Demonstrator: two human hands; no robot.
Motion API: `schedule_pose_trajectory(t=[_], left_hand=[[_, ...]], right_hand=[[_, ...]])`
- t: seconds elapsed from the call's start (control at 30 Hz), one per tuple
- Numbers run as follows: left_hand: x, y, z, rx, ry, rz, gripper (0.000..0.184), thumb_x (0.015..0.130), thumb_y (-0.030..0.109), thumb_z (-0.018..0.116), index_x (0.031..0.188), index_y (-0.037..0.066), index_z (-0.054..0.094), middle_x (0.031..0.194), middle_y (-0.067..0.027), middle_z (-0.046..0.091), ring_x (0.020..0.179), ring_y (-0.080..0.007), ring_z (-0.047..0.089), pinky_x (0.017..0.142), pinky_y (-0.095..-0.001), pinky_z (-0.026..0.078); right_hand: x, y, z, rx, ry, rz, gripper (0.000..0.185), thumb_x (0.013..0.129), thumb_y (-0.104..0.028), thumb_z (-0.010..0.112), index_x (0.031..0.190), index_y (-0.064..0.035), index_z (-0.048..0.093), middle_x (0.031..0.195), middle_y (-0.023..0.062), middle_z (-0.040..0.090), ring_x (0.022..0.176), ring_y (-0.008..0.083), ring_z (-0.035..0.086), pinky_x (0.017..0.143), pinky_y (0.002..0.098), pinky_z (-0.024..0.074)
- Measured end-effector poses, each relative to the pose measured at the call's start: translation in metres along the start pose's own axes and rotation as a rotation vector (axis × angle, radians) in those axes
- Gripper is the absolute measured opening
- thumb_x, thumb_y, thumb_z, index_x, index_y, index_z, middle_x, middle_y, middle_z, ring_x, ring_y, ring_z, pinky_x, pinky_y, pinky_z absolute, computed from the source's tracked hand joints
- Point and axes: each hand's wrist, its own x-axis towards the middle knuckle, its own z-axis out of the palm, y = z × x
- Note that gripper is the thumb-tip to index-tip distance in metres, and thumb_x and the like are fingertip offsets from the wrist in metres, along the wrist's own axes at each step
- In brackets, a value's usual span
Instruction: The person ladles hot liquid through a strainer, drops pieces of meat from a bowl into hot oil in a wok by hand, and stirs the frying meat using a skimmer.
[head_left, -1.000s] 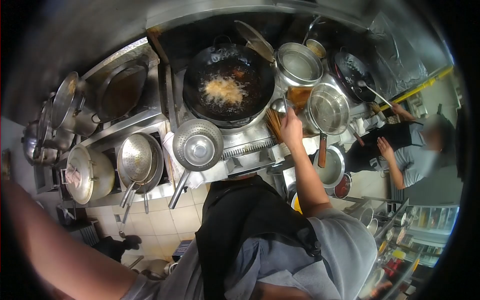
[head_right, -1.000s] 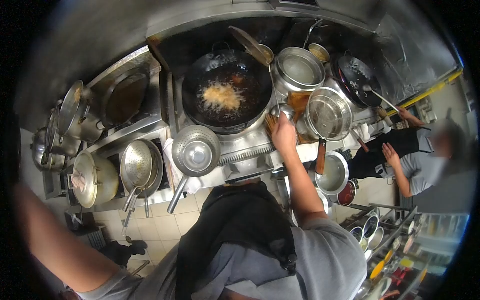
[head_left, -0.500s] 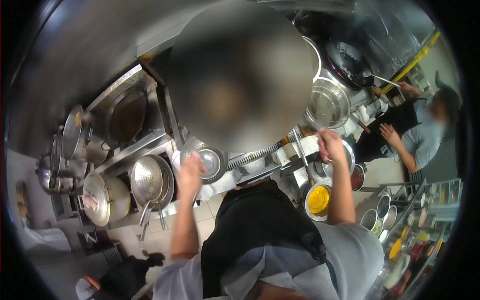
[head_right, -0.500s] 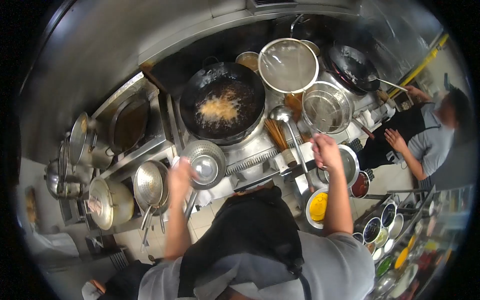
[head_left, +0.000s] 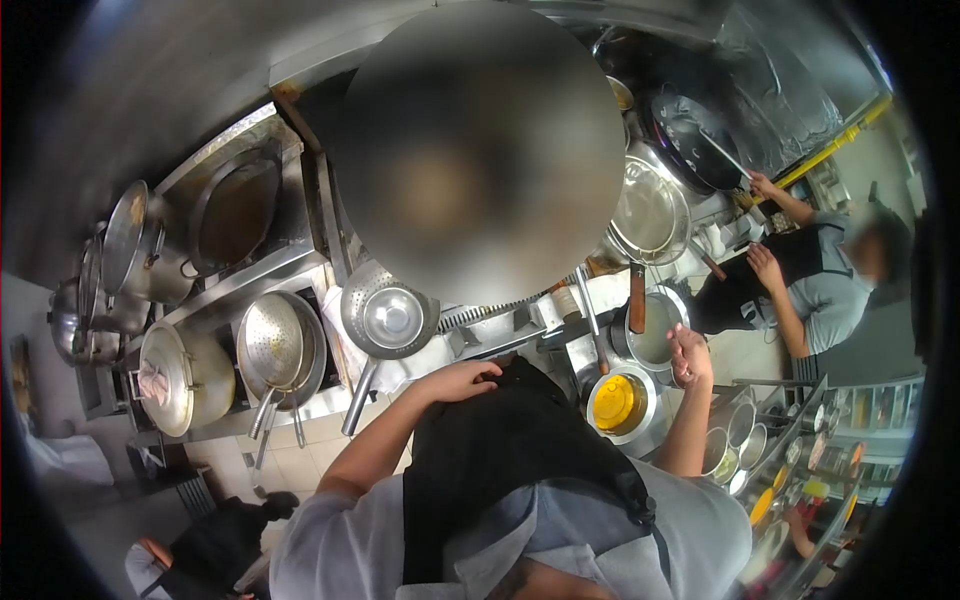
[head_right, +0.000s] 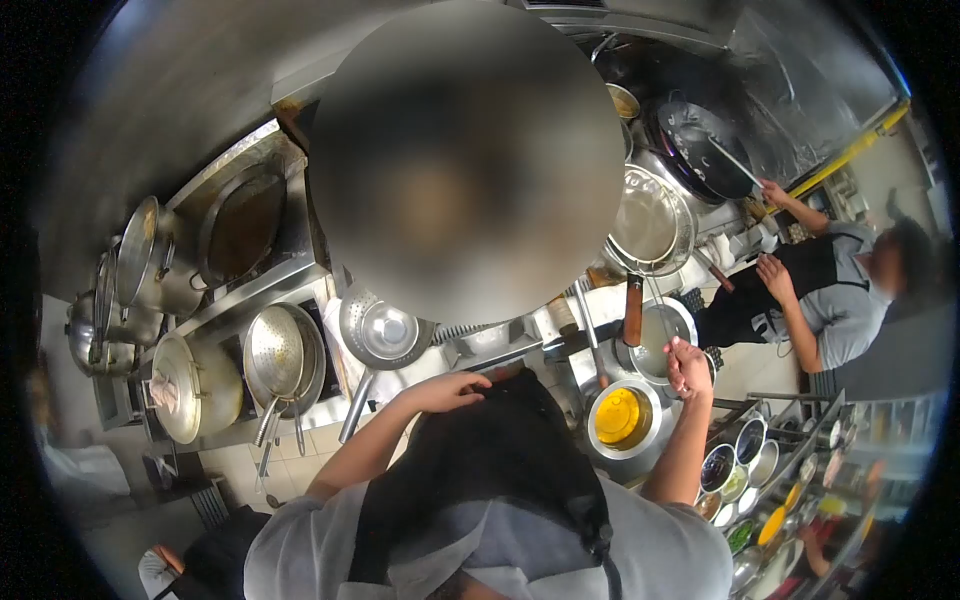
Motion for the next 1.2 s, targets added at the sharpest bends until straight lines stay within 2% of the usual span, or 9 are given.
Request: schedule_pose_trajectory(t=[0.3,0.53,0.63,0.7,0.8,0.93,1.07,1.13,1.2], left_hand=[[0.058,-0.036,0.012,0.242,-0.203,0.081,0.037,0.089,0.022,0.067,0.124,0.007,0.065,0.117,-0.0175,0.069,0.111,-0.0322,0.065,0.095,-0.0418,0.051],[0.068,-0.090,0.029,-0.141,-0.227,0.057,0.039,0.093,0.023,0.061,0.127,0.004,0.064,0.128,-0.0146,0.065,0.119,-0.0252,0.060,0.103,-0.0352,0.045],[0.073,-0.095,0.031,-0.194,-0.242,0.031,0.041,0.095,0.024,0.059,0.131,0.003,0.062,0.131,-0.0144,0.063,0.122,-0.0248,0.059,0.106,-0.0350,0.043],[0.073,-0.101,0.034,-0.227,-0.232,0.006,0.043,0.096,0.026,0.058,0.133,0.004,0.061,0.132,-0.0147,0.063,0.124,-0.0254,0.058,0.107,-0.0353,0.042],[0.066,-0.122,0.040,-0.079,-0.147,0.046,0.052,0.097,0.036,0.053,0.140,0.007,0.058,0.138,-0.0171,0.060,0.130,-0.0307,0.055,0.113,-0.0399,0.038],[0.049,-0.112,0.039,-0.144,-0.137,0.001,0.053,0.098,0.037,0.052,0.141,0.006,0.057,0.140,-0.0204,0.058,0.135,-0.0316,0.051,0.116,-0.0393,0.034],[0.048,-0.115,0.055,-0.149,-0.152,-0.026,0.052,0.099,0.035,0.051,0.141,0.005,0.057,0.142,-0.0178,0.058,0.134,-0.0303,0.052,0.115,-0.0389,0.036],[0.047,-0.114,0.056,-0.152,-0.135,-0.078,0.052,0.099,0.035,0.051,0.140,0.004,0.057,0.143,-0.0169,0.058,0.134,-0.0303,0.053,0.114,-0.0389,0.036],[0.042,-0.114,0.054,-0.099,-0.179,0.011,0.052,0.099,0.034,0.051,0.141,0.003,0.055,0.142,-0.0183,0.058,0.133,-0.0305,0.053,0.114,-0.0380,0.037]], right_hand=[[0.005,-0.005,0.009,-0.257,0.003,0.103,0.047,0.106,-0.045,0.050,0.102,-0.0003,0.063,0.066,0.0050,0.061,0.038,0.0134,0.051,0.034,0.0242,0.0391],[0.010,-0.020,0.035,-0.514,0.156,0.190,0.062,0.100,-0.061,0.051,0.104,-0.0002,0.063,0.070,0.0074,0.064,0.046,0.0162,0.061,0.039,0.0265,0.0462],[0.024,-0.019,0.023,-0.556,0.166,0.213,0.065,0.100,-0.062,0.050,0.110,0.0015,0.063,0.077,0.0139,0.070,0.058,0.0244,0.069,0.051,0.0340,0.0554],[0.030,-0.023,0.018,-1.424,0.391,-0.002,0.064,0.102,-0.052,0.052,0.117,0.0098,0.061,0.088,0.0224,0.072,0.078,0.0315,0.073,0.072,0.0409,0.0574],[-0.039,-0.080,0.117,-1.268,0.660,-0.383,0.054,0.101,-0.042,0.059,0.125,0.0063,0.061,0.100,0.0246,0.072,0.086,0.0321,0.073,0.078,0.0403,0.0556],[-0.073,-0.076,0.215,-0.933,-0.022,-0.592,0.040,0.102,-0.028,0.061,0.126,0.0044,0.063,0.113,0.0189,0.072,0.083,0.0176,0.067,0.080,0.0321,0.0534],[-0.034,0.020,0.273,-1.325,-0.570,-0.219,0.063,0.100,-0.057,0.051,0.124,-0.0009,0.066,0.117,0.0274,0.068,0.113,0.0433,0.065,0.097,0.0458,0.0503],[0.054,0.140,0.240,-1.547,-0.741,-0.187,0.059,0.100,-0.053,0.052,0.123,-0.0011,0.067,0.122,0.0228,0.069,0.111,0.0430,0.066,0.097,0.0472,0.0512],[0.114,0.237,0.213,-1.666,-0.635,0.009,0.064,0.099,-0.054,0.051,0.121,0.0043,0.065,0.126,0.0278,0.065,0.109,0.0463,0.065,0.097,0.0500,0.0497]])
